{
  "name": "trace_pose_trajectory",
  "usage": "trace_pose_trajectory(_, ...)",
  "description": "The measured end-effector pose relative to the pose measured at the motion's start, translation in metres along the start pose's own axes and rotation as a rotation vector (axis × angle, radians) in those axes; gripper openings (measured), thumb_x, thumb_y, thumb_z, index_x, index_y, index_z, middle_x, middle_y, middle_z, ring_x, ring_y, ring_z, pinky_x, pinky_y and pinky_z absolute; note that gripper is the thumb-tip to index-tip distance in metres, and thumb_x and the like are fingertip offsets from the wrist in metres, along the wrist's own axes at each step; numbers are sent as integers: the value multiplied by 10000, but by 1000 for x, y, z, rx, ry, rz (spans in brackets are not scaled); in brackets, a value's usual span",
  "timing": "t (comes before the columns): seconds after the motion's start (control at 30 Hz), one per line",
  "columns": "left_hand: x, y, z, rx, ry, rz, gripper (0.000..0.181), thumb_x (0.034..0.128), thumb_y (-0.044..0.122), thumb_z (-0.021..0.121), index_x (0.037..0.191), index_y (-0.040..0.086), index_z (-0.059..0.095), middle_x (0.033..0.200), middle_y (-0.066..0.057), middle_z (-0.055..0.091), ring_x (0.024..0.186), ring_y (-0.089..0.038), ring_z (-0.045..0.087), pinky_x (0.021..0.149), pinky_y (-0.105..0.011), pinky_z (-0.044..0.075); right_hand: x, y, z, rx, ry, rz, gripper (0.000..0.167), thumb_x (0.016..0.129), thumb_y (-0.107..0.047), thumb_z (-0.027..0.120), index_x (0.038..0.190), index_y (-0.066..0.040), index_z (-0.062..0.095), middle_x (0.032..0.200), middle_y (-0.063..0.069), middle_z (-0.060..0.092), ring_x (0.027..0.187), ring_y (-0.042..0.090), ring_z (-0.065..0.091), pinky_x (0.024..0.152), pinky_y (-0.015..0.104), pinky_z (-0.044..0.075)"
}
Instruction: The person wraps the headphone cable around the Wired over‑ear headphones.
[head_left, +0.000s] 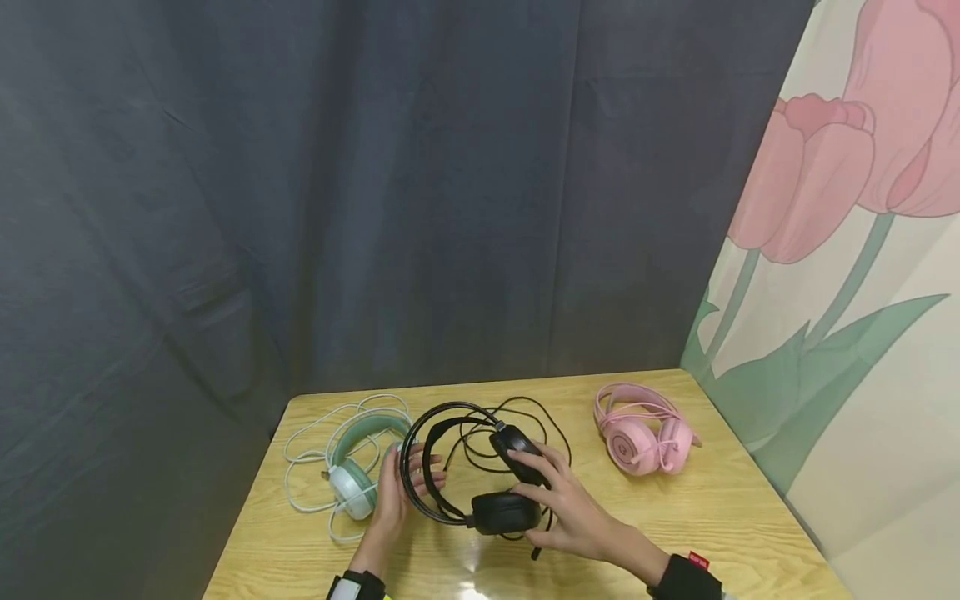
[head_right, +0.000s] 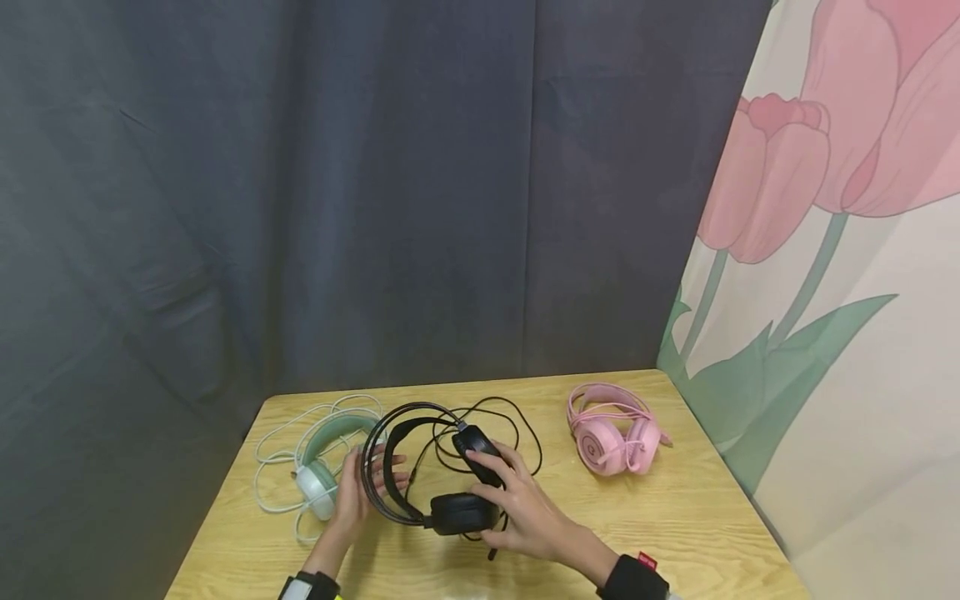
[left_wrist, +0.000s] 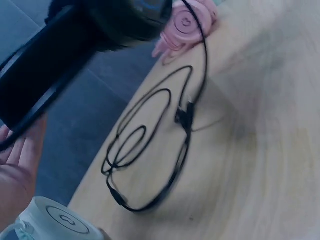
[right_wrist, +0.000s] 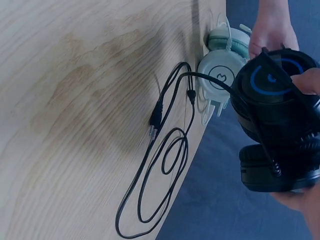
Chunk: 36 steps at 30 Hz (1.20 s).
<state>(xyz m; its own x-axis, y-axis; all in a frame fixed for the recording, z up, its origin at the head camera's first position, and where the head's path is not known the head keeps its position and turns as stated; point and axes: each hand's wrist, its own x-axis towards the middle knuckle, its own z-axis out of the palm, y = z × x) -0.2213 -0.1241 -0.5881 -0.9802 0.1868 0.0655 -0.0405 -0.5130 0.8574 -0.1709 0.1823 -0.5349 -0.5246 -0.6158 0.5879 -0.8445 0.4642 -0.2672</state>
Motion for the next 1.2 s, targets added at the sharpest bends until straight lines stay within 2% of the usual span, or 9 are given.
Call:
trace_pose_trajectory(0.17, 1, 17, 10, -63, 3, -135, 507, 1063, 469, 227, 1195, 65, 504, 994, -161, 685, 726, -242, 703, 702, -367, 591, -2, 0, -2, 8, -12, -51, 557, 609, -198, 877, 1136, -171, 702, 1514, 101, 375, 1347, 472, 299, 846, 656, 479)
trace_pose_trajectory(0.37, -1, 29, 12, -4, -21, -204, 470, 1058, 461, 334, 1219, 45, 482, 828, -59, 615, 580, -132, 588, 572, -257, 516, -2, -1, -2, -4, -32, -88, 546, 609, -201, 870, 1128, -178, 702, 1514, 89, 380, 1346, 503, 304, 863, 659, 474)
trace_pose_trajectory(0.53, -3, 33, 14, 135, -12, -193, 506, 1018, 454, 485, 1266, 13, 473, 810, -43, 519, 589, -127, 526, 592, -280, 507, -4, 1, -2, 3, -27, -75, 526, 615, -186, 872, 1115, -165, 709, 1506, 93, 388, 1362, 481, 296, 860, 655, 480)
trace_pose_trajectory(0.63, -4, 32, 15, 231, 1, -180, 420, 1014, 345, 540, 1264, 17, 459, 782, -27, 460, 613, -133, 470, 617, -290, 494, -6, 2, -2, 3, -22, -80, 510, 623, -187, 874, 1107, -159, 713, 1504, 92, 396, 1364, 477, 306, 847, 641, 495)
trace_pose_trajectory(0.73, -5, 31, 17, 345, 34, -172, 449, 960, 216, 640, 1300, 2, 439, 759, -22, 421, 633, -138, 444, 643, -300, 488, -7, 3, -2, 6, -34, -71, 504, 634, -187, 876, 1110, -171, 712, 1511, 78, 386, 1371, 467, 302, 844, 632, 502)
trace_pose_trajectory(0.87, -5, 28, 23, 506, 128, -156, 594, 858, 109, 743, 1326, -66, 423, 725, -14, 398, 582, -121, 440, 600, -270, 456, -8, 3, -3, -1, -46, -69, 503, 632, -180, 874, 1106, -179, 708, 1515, 79, 385, 1374, 469, 303, 841, 618, 509)
trace_pose_trajectory(1.0, -6, 24, 30, 614, 241, -118, 474, 877, 75, 682, 1250, -137, 483, 683, 12, 400, 507, -98, 405, 515, -224, 394, -7, 2, -2, -17, -47, -82, 507, 619, -186, 867, 1100, -171, 707, 1510, 92, 395, 1373, 471, 311, 842, 607, 514)
trace_pose_trajectory(1.07, -6, 22, 32, 631, 291, -104, 357, 892, 95, 649, 1160, -125, 562, 625, 28, 391, 476, -93, 388, 495, -216, 379, -7, 2, -2, -21, -44, -86, 515, 612, -188, 864, 1101, -169, 706, 1509, 96, 396, 1367, 479, 316, 843, 607, 514)
trace_pose_trajectory(1.2, -5, 20, 31, 503, 324, -120, 166, 914, 131, 616, 913, -36, 610, 547, 56, 331, 450, -71, 327, 474, -197, 354, -6, 2, -1, -21, -45, -82, 526, 612, -188, 860, 1113, -173, 703, 1515, 93, 388, 1354, 500, 325, 846, 600, 517)
